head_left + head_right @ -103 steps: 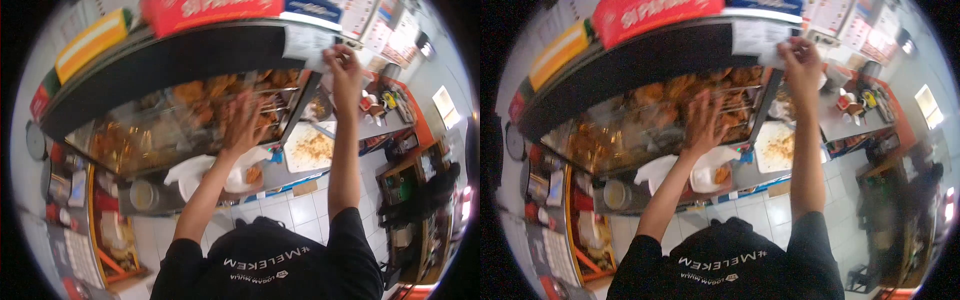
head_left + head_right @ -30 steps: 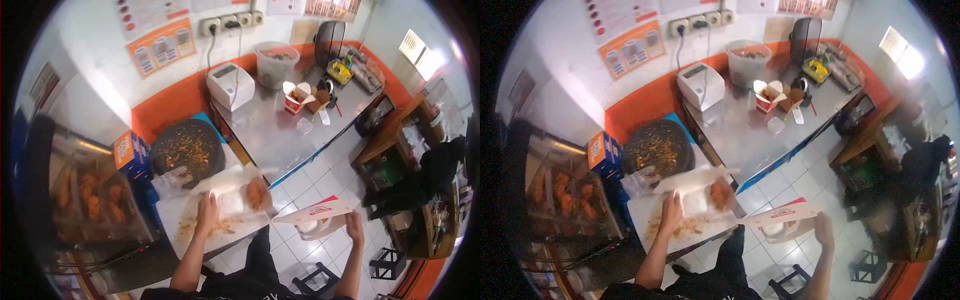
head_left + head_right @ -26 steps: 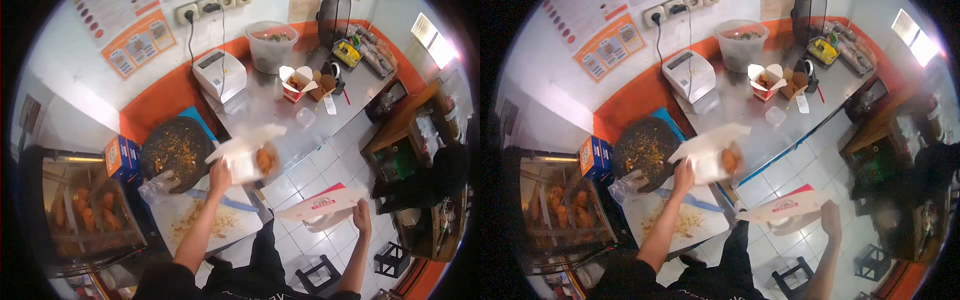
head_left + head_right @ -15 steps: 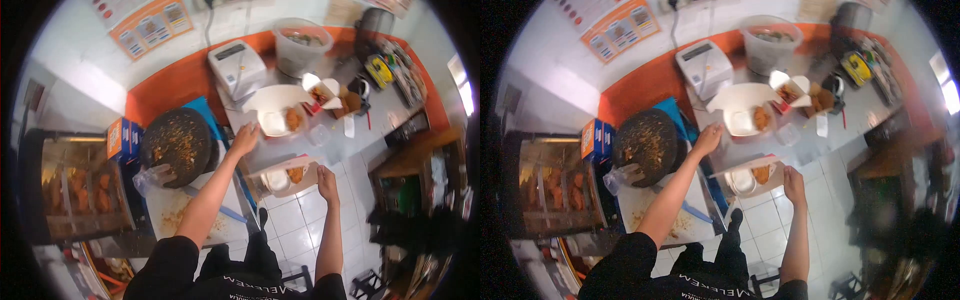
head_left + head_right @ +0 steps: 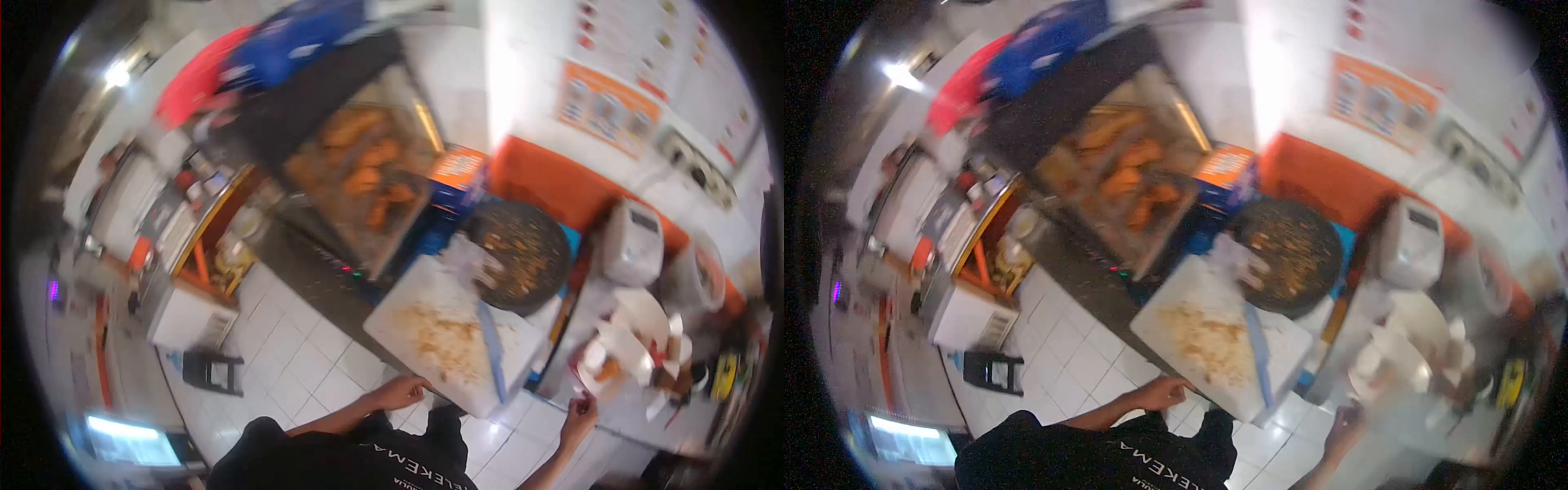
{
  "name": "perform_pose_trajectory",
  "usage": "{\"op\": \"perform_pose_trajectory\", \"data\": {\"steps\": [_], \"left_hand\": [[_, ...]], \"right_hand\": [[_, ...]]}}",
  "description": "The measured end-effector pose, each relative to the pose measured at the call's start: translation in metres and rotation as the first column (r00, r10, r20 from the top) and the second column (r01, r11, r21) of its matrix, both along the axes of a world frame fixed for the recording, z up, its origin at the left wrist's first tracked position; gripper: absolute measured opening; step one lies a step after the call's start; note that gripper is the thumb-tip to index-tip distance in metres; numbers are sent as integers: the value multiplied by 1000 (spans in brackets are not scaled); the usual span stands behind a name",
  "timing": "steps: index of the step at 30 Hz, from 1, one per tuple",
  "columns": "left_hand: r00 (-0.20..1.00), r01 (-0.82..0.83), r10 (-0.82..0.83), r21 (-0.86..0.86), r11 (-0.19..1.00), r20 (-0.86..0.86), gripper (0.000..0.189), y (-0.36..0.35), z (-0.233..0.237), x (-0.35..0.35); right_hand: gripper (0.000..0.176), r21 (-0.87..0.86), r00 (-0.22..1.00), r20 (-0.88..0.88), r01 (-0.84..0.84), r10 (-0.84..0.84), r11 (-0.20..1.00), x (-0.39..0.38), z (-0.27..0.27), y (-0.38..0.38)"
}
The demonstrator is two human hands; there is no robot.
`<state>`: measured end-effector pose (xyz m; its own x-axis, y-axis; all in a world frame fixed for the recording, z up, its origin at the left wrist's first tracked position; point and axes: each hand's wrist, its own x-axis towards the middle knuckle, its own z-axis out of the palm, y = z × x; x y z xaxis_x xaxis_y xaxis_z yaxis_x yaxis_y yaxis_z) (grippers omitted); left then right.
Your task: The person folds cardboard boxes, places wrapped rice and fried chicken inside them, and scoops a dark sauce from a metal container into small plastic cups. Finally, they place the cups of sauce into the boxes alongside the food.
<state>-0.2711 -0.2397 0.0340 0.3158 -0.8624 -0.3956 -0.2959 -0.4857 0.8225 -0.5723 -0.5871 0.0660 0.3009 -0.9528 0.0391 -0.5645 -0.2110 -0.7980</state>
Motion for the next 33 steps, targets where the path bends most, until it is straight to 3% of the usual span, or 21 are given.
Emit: {"op": "perform_pose_trajectory", "data": {"steps": [1, 5, 9, 11, 13, 14, 15, 16, 17, 18, 19, 21, 22, 23, 24, 25, 26, 28, 29, 30, 33], "left_hand": [[1000, -3, 3, -7, 1000, 18, 34, 24, -7, -3], [995, 9, -14, 50, 999, 101, 42, 116, -25, -5], [984, -62, 50, 67, 996, 173, 50, 230, -1, 18], [972, -208, 200, 58, 976, 124, 53, 303, 9, 32], [923, -367, 362, 19, 930, 132, 58, 388, -3, 40], [865, -497, 494, 18, 867, 86, 56, 427, -4, 43], [829, -553, 559, -111, 826, 23, 56, 481, -55, 48], [782, -622, 613, 78, 779, 112, 55, 499, 12, 50], [714, -698, 695, 17, 716, 88, 55, 540, -7, 47], [645, -762, 746, 66, 644, 165, 58, 556, 36, 43], [636, -756, 718, 42, 653, 284, 58, 580, 54, 41], [457, -883, 877, -40, 467, 147, 55, 616, 78, 27], [393, -911, 914, -91, 402, 102, 55, 634, 74, 24], [335, -929, 941, -146, 339, 53, 55, 649, 69, 20], [304, -945, 953, -125, 302, 5, 56, 659, 66, 17], [278, -956, 960, -107, 272, -43, 57, 667, 63, 17], [256, -964, 963, -94, 248, -89, 58, 675, 60, 22], [306, -951, 951, -49, 304, -43, 61, 694, 41, 33], [334, -942, 942, -25, 334, -19, 62, 701, 33, 38], [310, -950, 950, 20, 311, -37, 64, 707, 29, 49], [359, -932, 933, -46, 359, 10, 65, 743, -4, 79]], "right_hand": [[28, -47, 995, -30, -97, 95, 994, 15, -20, 9], [41, 143, 851, 35, -523, 523, 840, 129, 30, 91], [53, -23, 560, 77, -826, 825, 563, 241, 110, 217], [55, -124, 441, 42, -888, 896, 443, 289, 112, 283], [46, 141, 381, 133, -921, 915, 363, 328, 109, 357], [45, 111, 304, 97, -949, 948, 293, 348, 96, 398], [44, 89, 209, 60, -975, 976, 203, 366, 85, 439], [44, 65, 86, 111, -995, 990, 79, 380, 81, 479], [43, 45, -59, 168, -997, 984, -67, 392, 77, 522], [42, 24, -216, 229, -974, 949, -227, 399, 69, 563], [42, -74, -358, 36, -932, 933, -355, 407, 65, 597], [45, 207, -571, 14, -801, 821, -561, 441, 68, 646], [54, 180, -624, 62, -760, 779, -624, 464, 44, 663], [59, 119, -667, -26, -742, 745, -660, 485, 21, 674], [58, 301, -611, 60, -743, 789, -598, 498, 32, 687], [56, 341, -575, 89, -749, 813, -568, 515, -2, 688], [55, 503, -545, -38, -735, 838, -455, 530, -16, 690], [42, 228, -576, -316, -817, 754, -529, 567, -217, 637], [21, 164, -555, -581, -796, 595, -583, 563, -237, 620], [21, 245, -588, -641, -766, 494, -594, 567, -250, 607], [22, 548, -744, -517, -668, 424, -504, 587, -263, 588]]}}
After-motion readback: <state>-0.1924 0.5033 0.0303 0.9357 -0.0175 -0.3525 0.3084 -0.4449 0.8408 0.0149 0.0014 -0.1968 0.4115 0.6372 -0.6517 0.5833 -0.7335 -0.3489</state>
